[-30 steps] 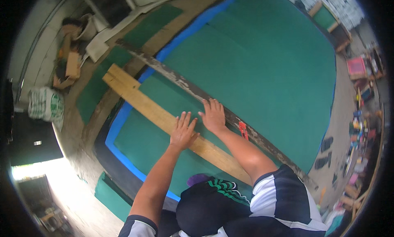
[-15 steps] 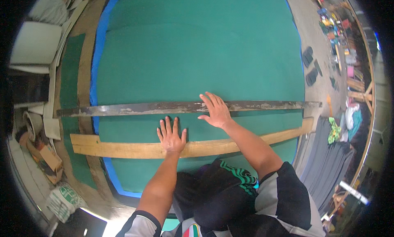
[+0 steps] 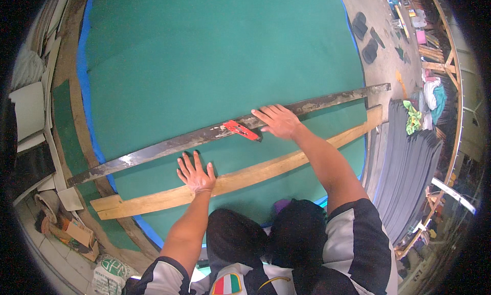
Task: The person kneels on the floor and uses a metal straightedge and a utility knife to cut a large green foam sheet. They align the straightedge, score the foam, and remove the cut strip, repeating the process to produce multiple rectangular pieces.
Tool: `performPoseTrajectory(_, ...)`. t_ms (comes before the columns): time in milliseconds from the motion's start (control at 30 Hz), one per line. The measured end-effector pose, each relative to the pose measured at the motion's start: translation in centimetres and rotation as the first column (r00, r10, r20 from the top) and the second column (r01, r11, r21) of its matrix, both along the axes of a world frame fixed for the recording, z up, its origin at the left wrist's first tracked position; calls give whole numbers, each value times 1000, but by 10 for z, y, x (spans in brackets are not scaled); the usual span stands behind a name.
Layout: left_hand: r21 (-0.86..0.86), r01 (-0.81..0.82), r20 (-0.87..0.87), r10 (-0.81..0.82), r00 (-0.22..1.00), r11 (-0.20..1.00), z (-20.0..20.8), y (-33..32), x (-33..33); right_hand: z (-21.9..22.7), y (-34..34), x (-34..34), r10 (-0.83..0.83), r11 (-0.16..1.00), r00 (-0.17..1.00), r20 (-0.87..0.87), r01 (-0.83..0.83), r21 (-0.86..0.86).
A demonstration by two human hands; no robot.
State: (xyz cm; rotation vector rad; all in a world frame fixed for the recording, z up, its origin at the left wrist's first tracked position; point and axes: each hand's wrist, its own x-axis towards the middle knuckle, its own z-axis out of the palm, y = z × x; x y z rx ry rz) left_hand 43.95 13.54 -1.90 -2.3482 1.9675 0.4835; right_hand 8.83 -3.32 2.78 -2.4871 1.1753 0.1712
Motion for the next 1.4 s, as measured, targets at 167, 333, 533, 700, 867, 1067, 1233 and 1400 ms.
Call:
performPoseTrajectory(167, -46, -12, 37, 14, 999, 999, -6, 2, -1, -17, -3, -6, 68, 989, 998, 12, -66, -132)
performPoseTrajectory(333, -107, -25, 34, 28, 999, 994, -6, -1, 0, -19, -47, -4, 74, 963, 996, 41, -60, -263)
performPoseTrajectory(533, -123, -46, 19, 48, 999, 991, 1, -1, -3, -34, -113, 2, 86, 948, 994, 61, -63, -313)
performPoseTrajectory(700, -183, -51, 29, 57, 998, 982, 0, 1, -1, -39, -140, 1, 73, 945, 994, 78, -43, -325)
performPoseTrajectory(867, -202, -33, 48, 44, 998, 979, -5, 2, 1, -38, -143, -11, 30, 954, 994, 103, 2, -301)
performPoseTrajectory(1067, -200, -13, 71, 28, 997, 980, -5, 4, -1, -20, -113, -1, -215, 917, 977, 7, 204, -342)
performPoseTrajectory(1233, -254, 8, 67, 9, 998, 967, -16, 8, 1, -50, -2, -15, -340, 849, 925, 168, 379, -369)
performPoseTrajectory(1400, -209, 160, 92, -143, 985, 965, 8, 18, -3, -30, 124, -63, -159, 954, 973, 167, 195, -227)
